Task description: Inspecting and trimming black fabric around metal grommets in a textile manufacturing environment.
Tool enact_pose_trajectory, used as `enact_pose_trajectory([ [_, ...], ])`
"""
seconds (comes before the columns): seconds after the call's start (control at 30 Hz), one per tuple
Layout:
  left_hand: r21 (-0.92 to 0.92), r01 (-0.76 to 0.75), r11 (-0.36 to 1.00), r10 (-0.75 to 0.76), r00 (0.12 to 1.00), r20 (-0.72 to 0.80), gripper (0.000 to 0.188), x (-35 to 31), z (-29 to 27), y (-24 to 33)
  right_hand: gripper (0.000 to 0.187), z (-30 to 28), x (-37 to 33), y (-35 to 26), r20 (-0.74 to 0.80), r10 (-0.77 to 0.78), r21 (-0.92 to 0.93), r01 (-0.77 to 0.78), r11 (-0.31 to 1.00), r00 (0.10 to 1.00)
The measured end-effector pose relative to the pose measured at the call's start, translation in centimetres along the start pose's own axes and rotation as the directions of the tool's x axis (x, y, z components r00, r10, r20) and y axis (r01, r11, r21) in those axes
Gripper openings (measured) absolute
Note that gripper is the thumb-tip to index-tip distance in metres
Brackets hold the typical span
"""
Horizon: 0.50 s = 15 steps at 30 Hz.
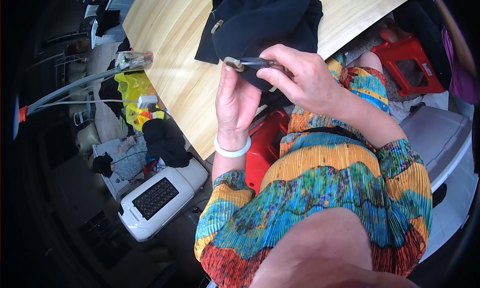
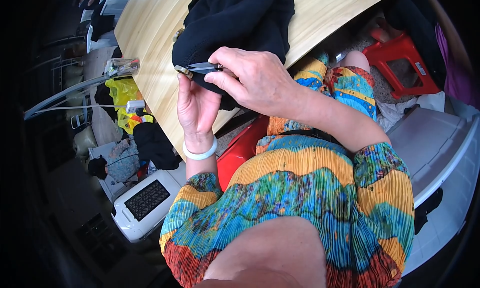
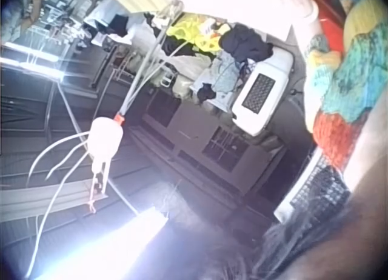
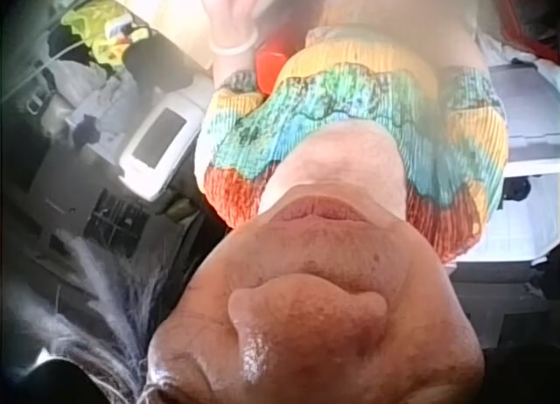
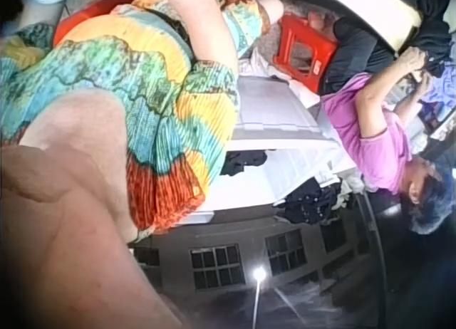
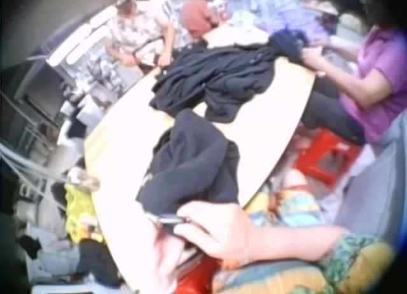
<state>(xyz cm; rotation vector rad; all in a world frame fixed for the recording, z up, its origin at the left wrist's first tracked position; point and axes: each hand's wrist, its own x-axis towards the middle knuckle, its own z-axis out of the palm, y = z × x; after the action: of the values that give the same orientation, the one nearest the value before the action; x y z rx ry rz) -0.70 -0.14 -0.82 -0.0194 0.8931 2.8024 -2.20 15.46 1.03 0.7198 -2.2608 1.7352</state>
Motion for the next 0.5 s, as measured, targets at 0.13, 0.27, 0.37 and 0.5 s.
enact_pose_trajectory([
  [0.13, -0.041, 0.009, 0.999, -0.01, 1.0, -0.018, 0.033, 0.0, -0.1, -0.1, 0.015, 0.2, 0.0, 0.5, -0.058, -0.06, -0.044, 0.057, 0.997, 0.997],
  [0.27, -0.051, 0.023, 0.998, -0.025, 0.999, -0.036, 0.035, 0.0, 0.5, 0.2, 0.014, 0.2, -0.2, 0.4, -0.079, 0.016, 0.035, -0.014, 0.999, 0.997],
  [0.37, -0.037, 0.033, 0.999, -0.034, 0.998, -0.048, 0.038, 0.0, 0.9, 0.4, 0.02, -0.5, -0.1, 0.4, -0.083, 0.133, 0.106, -0.124, 0.987, 0.988],
  [0.5, -0.09, 0.108, 0.99, -0.11, 0.994, -0.02, 0.041, 0.1, 1.6, 0.4, 0.034, -1.0, 1.4, 0.1, -0.135, -0.118, 0.032, 0.123, 0.992, 0.984],
])
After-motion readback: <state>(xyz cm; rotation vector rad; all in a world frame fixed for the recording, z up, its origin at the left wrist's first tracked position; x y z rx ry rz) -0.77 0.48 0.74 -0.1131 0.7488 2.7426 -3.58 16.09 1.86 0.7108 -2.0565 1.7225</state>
